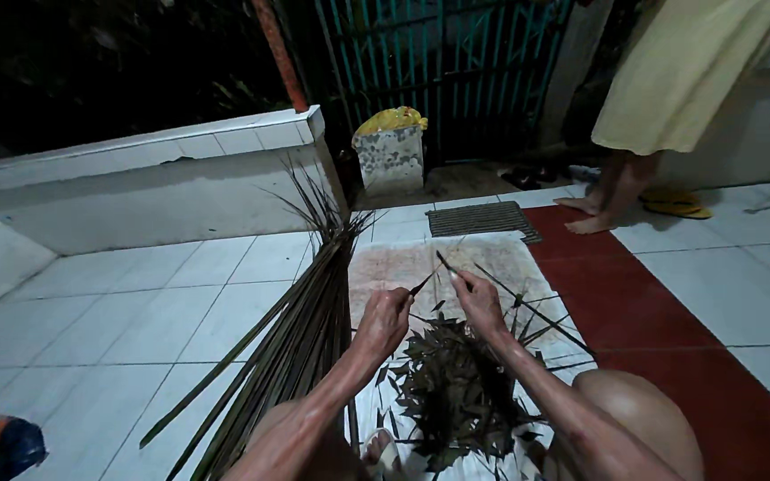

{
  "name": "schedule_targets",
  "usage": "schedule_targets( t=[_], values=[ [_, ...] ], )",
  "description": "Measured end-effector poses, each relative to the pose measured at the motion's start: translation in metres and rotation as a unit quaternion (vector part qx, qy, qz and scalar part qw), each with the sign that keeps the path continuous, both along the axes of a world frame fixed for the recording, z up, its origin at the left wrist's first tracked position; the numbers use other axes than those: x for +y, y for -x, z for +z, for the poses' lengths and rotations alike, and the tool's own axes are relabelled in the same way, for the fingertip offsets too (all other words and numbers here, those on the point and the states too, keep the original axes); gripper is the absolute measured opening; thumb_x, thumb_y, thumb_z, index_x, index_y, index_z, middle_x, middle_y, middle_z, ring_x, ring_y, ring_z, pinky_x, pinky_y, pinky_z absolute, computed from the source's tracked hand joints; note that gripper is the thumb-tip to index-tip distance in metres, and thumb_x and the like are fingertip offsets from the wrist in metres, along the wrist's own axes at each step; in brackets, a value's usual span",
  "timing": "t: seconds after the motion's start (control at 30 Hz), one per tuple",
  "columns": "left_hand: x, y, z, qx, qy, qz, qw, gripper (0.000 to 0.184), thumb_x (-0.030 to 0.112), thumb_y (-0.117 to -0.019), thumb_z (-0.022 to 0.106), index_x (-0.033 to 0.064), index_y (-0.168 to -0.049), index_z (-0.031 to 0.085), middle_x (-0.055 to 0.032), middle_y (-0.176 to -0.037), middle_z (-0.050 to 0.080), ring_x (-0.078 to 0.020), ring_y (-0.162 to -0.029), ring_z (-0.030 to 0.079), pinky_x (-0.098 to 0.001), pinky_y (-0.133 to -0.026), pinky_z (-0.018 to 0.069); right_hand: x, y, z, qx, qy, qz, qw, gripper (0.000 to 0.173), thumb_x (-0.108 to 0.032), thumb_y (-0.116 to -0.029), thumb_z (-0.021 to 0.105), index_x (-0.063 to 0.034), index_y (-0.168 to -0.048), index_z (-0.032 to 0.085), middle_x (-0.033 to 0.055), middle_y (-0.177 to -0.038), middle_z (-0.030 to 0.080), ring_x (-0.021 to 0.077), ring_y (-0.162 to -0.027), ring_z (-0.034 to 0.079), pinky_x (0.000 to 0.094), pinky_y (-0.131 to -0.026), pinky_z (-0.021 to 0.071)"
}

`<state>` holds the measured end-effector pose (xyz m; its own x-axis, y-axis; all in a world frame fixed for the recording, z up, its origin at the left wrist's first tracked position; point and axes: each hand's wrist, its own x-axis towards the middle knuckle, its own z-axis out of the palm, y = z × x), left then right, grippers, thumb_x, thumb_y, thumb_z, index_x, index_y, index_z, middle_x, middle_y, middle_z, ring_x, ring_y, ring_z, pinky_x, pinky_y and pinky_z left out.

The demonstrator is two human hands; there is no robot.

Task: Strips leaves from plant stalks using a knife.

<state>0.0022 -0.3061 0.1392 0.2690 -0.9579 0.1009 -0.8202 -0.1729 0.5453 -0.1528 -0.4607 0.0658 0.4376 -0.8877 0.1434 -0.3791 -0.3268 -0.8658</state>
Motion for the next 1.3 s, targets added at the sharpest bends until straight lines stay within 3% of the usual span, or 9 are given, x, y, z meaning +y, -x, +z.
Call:
schedule_targets(
  t=[0.07, 0.2, 0.33, 0.63, 0.8, 0.93, 1.03, 1.13, 1.3],
  values=[
    [0.002, 0.0, 0.002, -0.063, 0.0, 0.004, 0.998, 0.029, 0.019, -0.1074, 0.046, 0.0026, -0.109, 0.071, -0.0131, -0.083, 0.069, -0.0272, -0.08, 0.069, -0.0448, -0.078, 0.0561, -0.003, 0.004, 0.001, -0.017, 0.006, 0.009, 1.0, 0.039, -0.038, -0.1075, 0.05, -0.0117, -0.125, 0.072, 0.0066, -0.085, 0.068, 0.0187, -0.072, 0.062, 0.0425, -0.072, 0.0525],
    [0.002, 0.002, 0.008, -0.149, -0.05, 0.017, 0.987, 0.028, 0.011, -0.1064, 0.042, 0.0017, -0.119, 0.066, -0.0206, -0.099, 0.071, -0.0386, -0.094, 0.072, -0.0544, -0.082, 0.0577, 0.013, 0.005, 0.017, -0.01, -0.01, 0.132, 0.991, 0.04, -0.04, -0.1075, 0.049, -0.0129, -0.127, 0.072, 0.0028, -0.085, 0.067, 0.0121, -0.071, 0.06, 0.0337, -0.069, 0.0519],
    [0.002, 0.01, 0.008, -0.209, -0.045, 0.011, 0.977, 0.028, 0.006, -0.1047, 0.044, -0.0005, -0.122, 0.064, -0.0224, -0.104, 0.07, -0.0397, -0.091, 0.072, -0.0527, -0.079, 0.0585, 0.021, 0.004, 0.024, -0.018, -0.024, 0.198, 0.98, 0.04, -0.041, -0.1073, 0.049, -0.0133, -0.125, 0.072, -0.0009, -0.08, 0.064, 0.0077, -0.066, 0.056, 0.0277, -0.063, 0.0485],
    [0.005, 0.011, 0.001, -0.242, -0.024, -0.02, 0.97, 0.026, 0.003, -0.1023, 0.045, -0.004, -0.118, 0.065, -0.0231, -0.099, 0.07, -0.0395, -0.089, 0.073, -0.0512, -0.076, 0.0587, 0.016, 0.005, 0.018, 0.044, -0.009, 0.162, 0.986, 0.04, -0.042, -0.1066, 0.05, -0.0153, -0.127, 0.073, 0.0031, -0.087, 0.069, 0.0135, -0.074, 0.061, 0.0376, -0.074, 0.052],
    [0.007, 0.013, 0.005, -0.237, -0.026, -0.013, 0.971, 0.025, 0.003, -0.1023, 0.045, -0.0026, -0.116, 0.066, -0.0219, -0.098, 0.071, -0.0388, -0.088, 0.073, -0.0509, -0.075, 0.0587, 0.001, 0.009, 0.007, 0.053, -0.011, 0.072, 0.996, 0.039, -0.039, -0.1071, 0.051, -0.0148, -0.128, 0.072, 0.0094, -0.094, 0.072, 0.0232, -0.083, 0.067, 0.0489, -0.08, 0.0544],
    [0.008, 0.005, 0.006, -0.202, -0.013, 0.007, 0.979, 0.025, 0.006, -0.103, 0.045, 0.0002, -0.113, 0.067, -0.02, -0.094, 0.071, -0.0384, -0.087, 0.073, -0.0534, -0.075, 0.0584, -0.007, 0.016, 0.008, 0.01, -0.005, 0.016, 1.0, 0.037, -0.038, -0.1076, 0.051, -0.0124, -0.122, 0.073, 0.0092, -0.086, 0.068, 0.0225, -0.076, 0.063, 0.047, -0.075, 0.0522],
    [0.006, -0.003, 0.009, -0.15, -0.016, 0.018, 0.988, 0.027, 0.012, -0.1055, 0.044, 0.0025, -0.114, 0.068, -0.0183, -0.091, 0.072, -0.0365, -0.088, 0.073, -0.0538, -0.078, 0.058, -0.001, 0.014, 0.013, -0.025, 0.014, 0.087, 0.996, 0.04, -0.039, -0.1078, 0.049, -0.0112, -0.127, 0.071, 0.0069, -0.088, 0.069, 0.0169, -0.074, 0.063, 0.0391, -0.072, 0.0536],
    [0.006, -0.009, 0.007, -0.101, 0.025, 0.012, 0.995, 0.028, 0.018, -0.1067, 0.046, 0.0037, -0.112, 0.069, -0.0139, -0.084, 0.07, -0.0299, -0.08, 0.071, -0.0477, -0.076, 0.0571, 0.012, 0.009, 0.018, -0.046, 0.02, 0.164, 0.985, 0.039, -0.037, -0.1067, 0.051, -0.0117, -0.129, 0.071, 0.0043, -0.088, 0.069, 0.0122, -0.072, 0.062, 0.0337, -0.071, 0.054],
    [0.005, -0.015, 0.004, 0.001, 0.048, -0.006, 0.999, 0.032, 0.024, -0.1087, 0.047, 0.0045, -0.111, 0.072, -0.0061, -0.077, 0.069, -0.0165, -0.068, 0.067, -0.0371, -0.071, 0.0583, 0.012, 0.006, 0.016, -0.033, 0.032, 0.142, 0.989, 0.04, -0.043, -0.1063, 0.05, -0.017, -0.127, 0.073, 0.0025, -0.087, 0.07, 0.0124, -0.073, 0.062, 0.0357, -0.072, 0.0528]
  ],
)
